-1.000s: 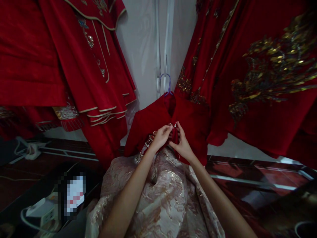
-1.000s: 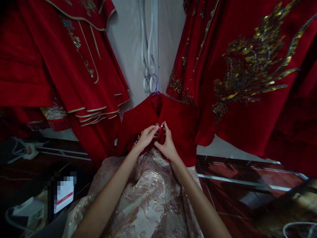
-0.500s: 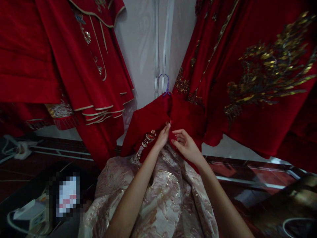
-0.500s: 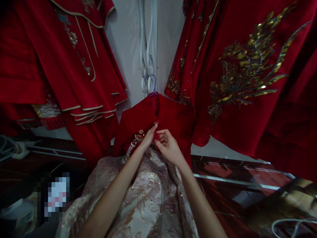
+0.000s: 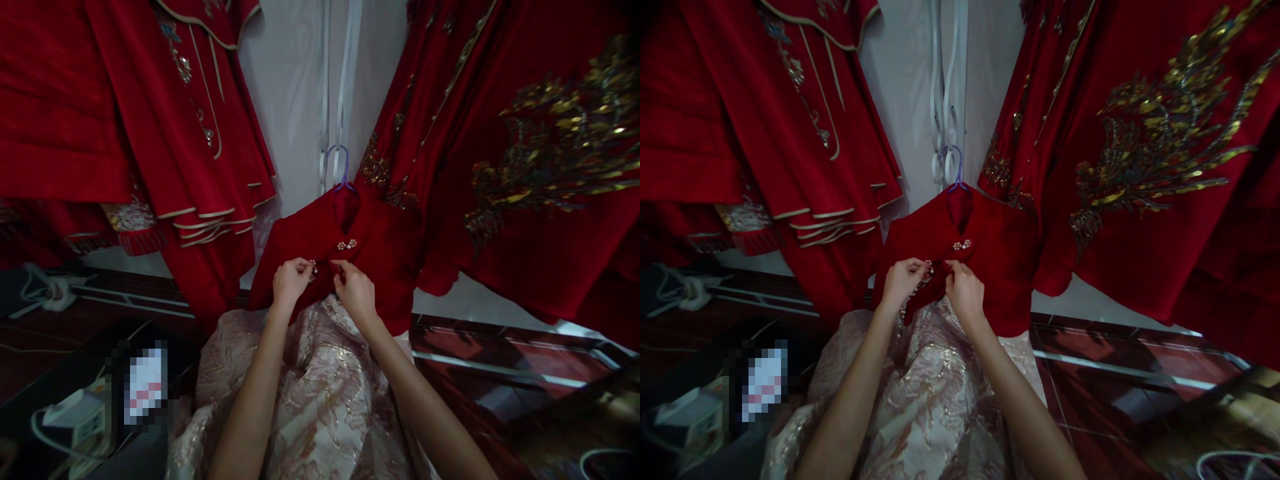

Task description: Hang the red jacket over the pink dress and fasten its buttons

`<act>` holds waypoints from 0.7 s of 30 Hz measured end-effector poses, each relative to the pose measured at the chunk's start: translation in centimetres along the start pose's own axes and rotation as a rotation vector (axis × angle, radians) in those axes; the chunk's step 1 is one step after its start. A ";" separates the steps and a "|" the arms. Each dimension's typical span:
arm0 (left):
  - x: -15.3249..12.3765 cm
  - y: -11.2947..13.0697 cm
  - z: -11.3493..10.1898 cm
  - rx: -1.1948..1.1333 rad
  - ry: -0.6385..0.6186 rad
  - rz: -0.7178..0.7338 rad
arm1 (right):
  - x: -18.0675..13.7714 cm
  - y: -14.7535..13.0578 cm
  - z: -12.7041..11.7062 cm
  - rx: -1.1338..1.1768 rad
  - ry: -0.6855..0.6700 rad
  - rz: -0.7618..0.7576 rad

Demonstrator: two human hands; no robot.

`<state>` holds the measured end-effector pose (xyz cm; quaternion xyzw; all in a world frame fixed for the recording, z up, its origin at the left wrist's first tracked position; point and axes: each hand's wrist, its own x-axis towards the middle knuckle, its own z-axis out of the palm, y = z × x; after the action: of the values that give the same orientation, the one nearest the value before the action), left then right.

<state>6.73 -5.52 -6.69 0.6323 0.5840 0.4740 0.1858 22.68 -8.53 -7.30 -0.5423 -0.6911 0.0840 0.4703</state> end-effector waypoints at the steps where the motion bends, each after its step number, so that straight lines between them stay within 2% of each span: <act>1: -0.1 0.0 0.1 0.022 0.002 0.019 | -0.2 0.0 0.4 -0.069 -0.003 -0.026; 3: -0.3 0.0 0.5 0.035 -0.004 0.053 | -0.5 0.2 1.3 -0.113 -0.034 -0.066; 7: -0.5 0.2 1.5 0.036 -0.053 0.075 | -0.6 1.2 2.6 0.020 -0.081 -0.099; 10: -0.5 0.2 1.9 0.031 -0.066 0.058 | -0.1 2.0 3.4 0.154 -0.060 -0.060; 15: -0.1 -0.6 1.9 -0.130 -0.095 0.018 | 0.6 2.9 4.6 0.334 -0.010 0.030; 21: 0.4 -2.1 1.9 -0.297 -0.090 0.012 | 0.6 3.0 4.2 0.536 0.026 0.104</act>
<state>7.04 -4.02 -9.05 0.6220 0.4948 0.5274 0.3003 21.61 -5.17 -11.13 -0.4342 -0.6095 0.2810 0.6009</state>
